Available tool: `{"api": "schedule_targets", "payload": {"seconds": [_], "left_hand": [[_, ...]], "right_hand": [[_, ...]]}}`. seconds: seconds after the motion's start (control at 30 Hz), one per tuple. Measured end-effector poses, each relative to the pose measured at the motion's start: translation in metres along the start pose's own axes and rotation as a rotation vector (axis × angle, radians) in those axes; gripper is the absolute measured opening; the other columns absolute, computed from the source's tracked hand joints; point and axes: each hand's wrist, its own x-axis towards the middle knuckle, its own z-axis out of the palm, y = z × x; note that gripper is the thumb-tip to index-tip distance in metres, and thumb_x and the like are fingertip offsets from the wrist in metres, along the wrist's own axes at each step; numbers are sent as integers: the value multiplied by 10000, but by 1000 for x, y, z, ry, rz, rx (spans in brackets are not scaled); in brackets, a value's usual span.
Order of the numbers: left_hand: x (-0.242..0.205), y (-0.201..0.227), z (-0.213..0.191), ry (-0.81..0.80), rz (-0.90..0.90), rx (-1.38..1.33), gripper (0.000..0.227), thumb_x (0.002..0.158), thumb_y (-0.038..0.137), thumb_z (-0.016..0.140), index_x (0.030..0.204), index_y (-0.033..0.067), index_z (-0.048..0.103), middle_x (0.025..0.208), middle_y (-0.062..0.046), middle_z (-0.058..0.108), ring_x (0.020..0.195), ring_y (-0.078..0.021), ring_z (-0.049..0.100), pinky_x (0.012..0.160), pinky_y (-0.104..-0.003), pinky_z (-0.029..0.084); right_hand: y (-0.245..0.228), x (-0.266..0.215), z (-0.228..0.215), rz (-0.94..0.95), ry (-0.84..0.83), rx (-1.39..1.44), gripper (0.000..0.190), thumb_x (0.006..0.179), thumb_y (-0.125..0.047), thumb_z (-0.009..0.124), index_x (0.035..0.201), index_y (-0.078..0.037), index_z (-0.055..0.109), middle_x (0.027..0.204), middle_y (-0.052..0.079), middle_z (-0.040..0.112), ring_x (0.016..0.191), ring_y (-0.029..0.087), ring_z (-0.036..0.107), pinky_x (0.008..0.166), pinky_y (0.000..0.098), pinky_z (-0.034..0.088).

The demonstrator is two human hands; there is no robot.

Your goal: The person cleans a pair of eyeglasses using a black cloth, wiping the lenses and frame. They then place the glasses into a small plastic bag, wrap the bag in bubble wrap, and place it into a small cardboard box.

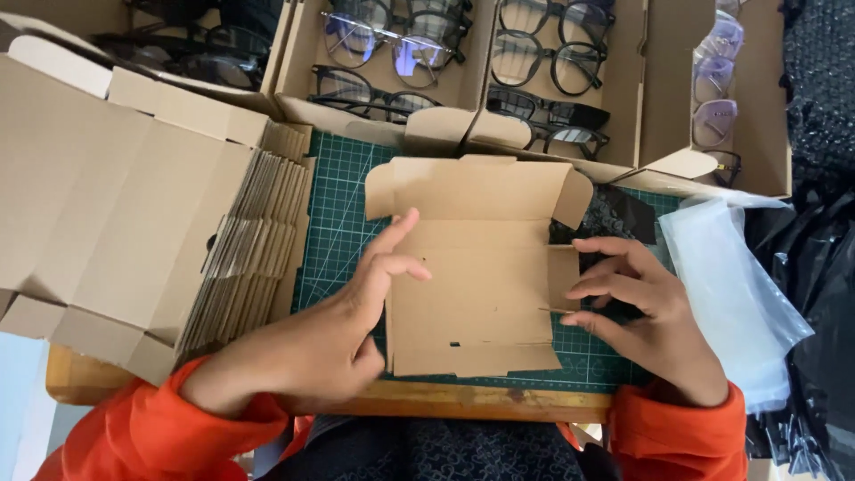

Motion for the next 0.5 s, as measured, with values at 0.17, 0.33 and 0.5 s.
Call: {"api": "schedule_targets", "payload": {"seconds": [0.17,0.33,0.5], "left_hand": [[5,6,-5,-201,-255,180,515,738,-182,517,1058,222,523,1726,-105,-270,1577,-405,-320,629,-343,574],[4,7,-7,-168,-241,155,367,770,-144,515,883,180,646,1759,-56,-126,1599,-378,-252,765,-376,583],[-1,-11,-5,4,-10,287,289,759,-160,541,626,90,598,1687,-218,191,1571,-469,-10,1176,-604,229]], "right_hand": [[1,-1,6,-16,11,-25,254,727,-256,847,916,-99,784,1418,159,557,881,175,700,822,305,644],[-13,1,23,21,48,-276,265,693,-168,847,936,-107,763,1401,152,531,808,200,619,696,314,537],[-6,-1,29,-8,60,-376,272,649,-85,842,893,-154,743,1398,135,537,790,194,601,593,297,485]]}}
